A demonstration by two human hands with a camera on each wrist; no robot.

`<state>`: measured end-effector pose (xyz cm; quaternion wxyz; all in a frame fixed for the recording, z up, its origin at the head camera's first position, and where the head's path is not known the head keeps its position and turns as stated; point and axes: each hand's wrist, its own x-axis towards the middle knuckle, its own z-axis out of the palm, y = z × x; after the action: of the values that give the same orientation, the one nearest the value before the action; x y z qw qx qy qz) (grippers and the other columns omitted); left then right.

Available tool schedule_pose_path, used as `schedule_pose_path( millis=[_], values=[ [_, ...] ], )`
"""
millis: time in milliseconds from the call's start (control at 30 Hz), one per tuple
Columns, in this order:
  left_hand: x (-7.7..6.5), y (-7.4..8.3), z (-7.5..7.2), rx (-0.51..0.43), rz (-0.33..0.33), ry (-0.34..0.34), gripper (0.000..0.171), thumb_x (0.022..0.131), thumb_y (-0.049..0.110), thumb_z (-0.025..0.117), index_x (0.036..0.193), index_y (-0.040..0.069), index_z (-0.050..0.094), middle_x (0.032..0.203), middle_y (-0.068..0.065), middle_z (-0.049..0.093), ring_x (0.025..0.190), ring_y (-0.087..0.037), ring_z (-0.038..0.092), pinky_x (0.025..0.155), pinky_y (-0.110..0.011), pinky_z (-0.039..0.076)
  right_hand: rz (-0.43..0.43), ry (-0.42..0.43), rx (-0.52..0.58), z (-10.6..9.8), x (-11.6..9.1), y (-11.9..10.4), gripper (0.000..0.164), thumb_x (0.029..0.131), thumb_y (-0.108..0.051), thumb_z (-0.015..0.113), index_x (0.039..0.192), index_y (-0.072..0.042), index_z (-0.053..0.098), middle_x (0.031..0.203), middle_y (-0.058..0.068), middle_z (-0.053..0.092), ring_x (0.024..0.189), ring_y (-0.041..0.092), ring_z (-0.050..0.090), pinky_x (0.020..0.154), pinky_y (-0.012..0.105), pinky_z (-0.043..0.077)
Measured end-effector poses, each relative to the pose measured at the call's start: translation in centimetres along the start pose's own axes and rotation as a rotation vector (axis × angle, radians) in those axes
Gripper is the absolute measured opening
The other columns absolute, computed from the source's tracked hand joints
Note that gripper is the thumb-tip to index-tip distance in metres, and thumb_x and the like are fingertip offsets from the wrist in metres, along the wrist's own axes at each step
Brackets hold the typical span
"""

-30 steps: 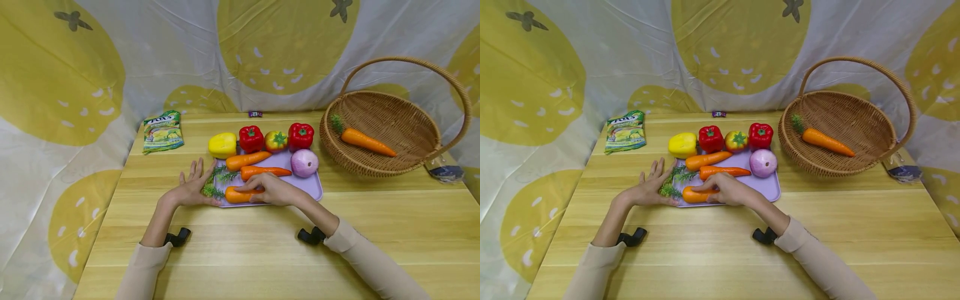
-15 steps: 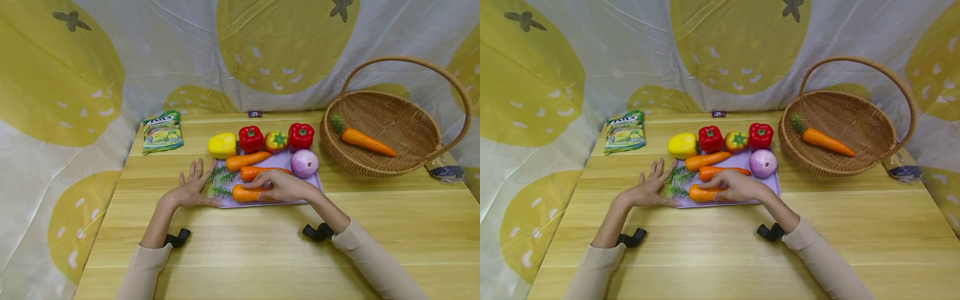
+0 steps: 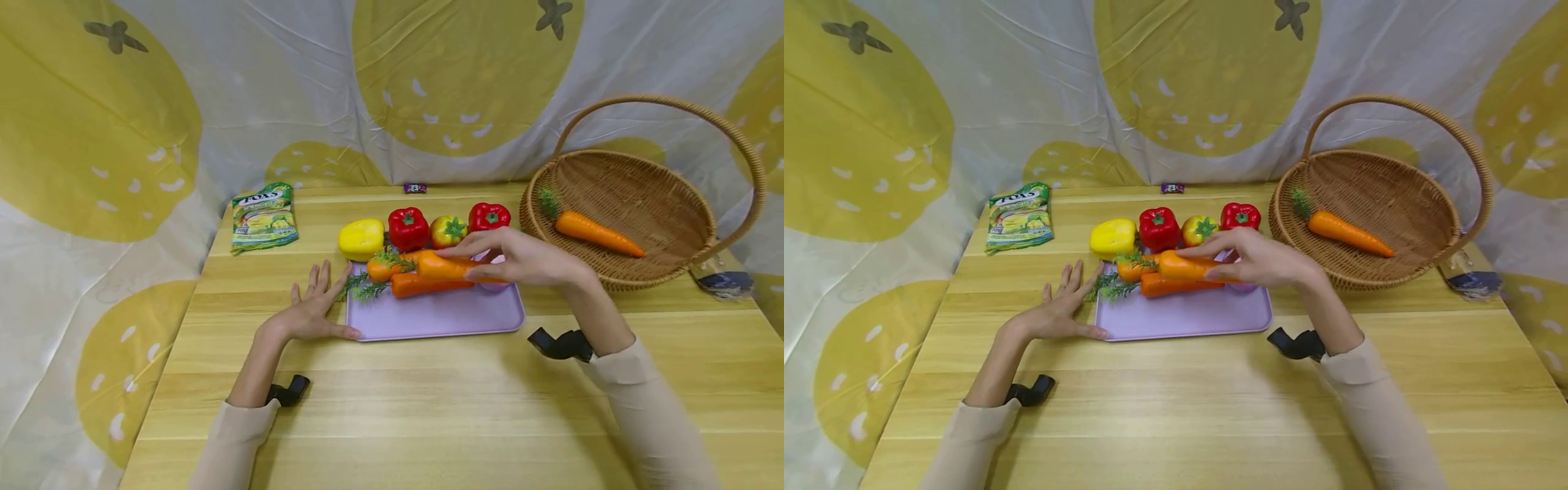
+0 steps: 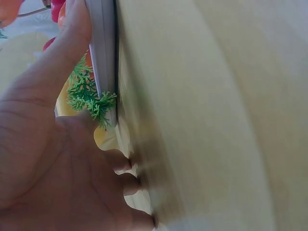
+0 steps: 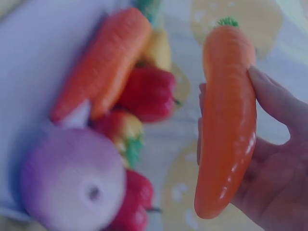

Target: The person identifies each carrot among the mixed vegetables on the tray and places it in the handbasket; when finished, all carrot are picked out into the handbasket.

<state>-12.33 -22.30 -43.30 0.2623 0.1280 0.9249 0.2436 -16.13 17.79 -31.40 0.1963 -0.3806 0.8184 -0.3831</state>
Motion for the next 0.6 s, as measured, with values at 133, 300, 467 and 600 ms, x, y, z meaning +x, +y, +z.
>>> schedule_pose_path(
  millis=[133,300,467,600],
  values=[
    [0.4,-0.3,0.1,0.004,-0.006,-0.001,0.136,0.067,0.083,0.076,0.163,0.043,-0.012,0.168,-0.012,-0.035,0.155,-0.034,-0.034,0.117,-0.075,-0.02,0.0,0.015,-0.062,-3.9,-1.6,-0.3,0.046,0.098,-0.013,0.071,0.143,-0.021,0.065,0.143,0.003,0.066,0.124,0.007,0.06,0.093,0.021,0.054],
    [-0.4,1.0,-0.6,0.001,-0.003,-0.016,0.133,0.073,0.075,0.079,0.165,0.038,-0.009,0.168,-0.016,-0.033,0.155,-0.038,-0.033,0.117,-0.075,-0.019,-0.034,0.032,-0.122,-9.1,-3.5,0.3,0.047,0.098,-0.003,0.069,0.143,-0.016,0.064,0.139,0.0,0.068,0.103,0.001,0.064,0.08,0.016,0.054],
    [-1.2,2.0,-1.1,-0.023,0.011,-0.021,0.131,0.076,0.071,0.08,0.166,0.035,-0.008,0.168,-0.017,-0.033,0.155,-0.039,-0.033,0.116,-0.076,-0.02,0.058,0.062,-0.128,-13.4,-5.2,1.8,0.047,0.099,-0.001,0.066,0.144,-0.011,0.062,0.136,-0.012,0.069,0.097,0.008,0.066,0.079,0.015,0.055],
    [-0.8,1.3,-0.7,-0.01,0.016,-0.01,0.132,0.072,0.078,0.077,0.165,0.04,-0.01,0.168,-0.014,-0.034,0.155,-0.037,-0.034,0.117,-0.075,-0.021,0.136,0.09,-0.104,-15.4,-6.1,3.9,0.045,0.101,-0.002,0.063,0.146,-0.009,0.06,0.146,-0.013,0.063,0.124,-0.002,0.059,0.093,0.009,0.05]
  ],
)
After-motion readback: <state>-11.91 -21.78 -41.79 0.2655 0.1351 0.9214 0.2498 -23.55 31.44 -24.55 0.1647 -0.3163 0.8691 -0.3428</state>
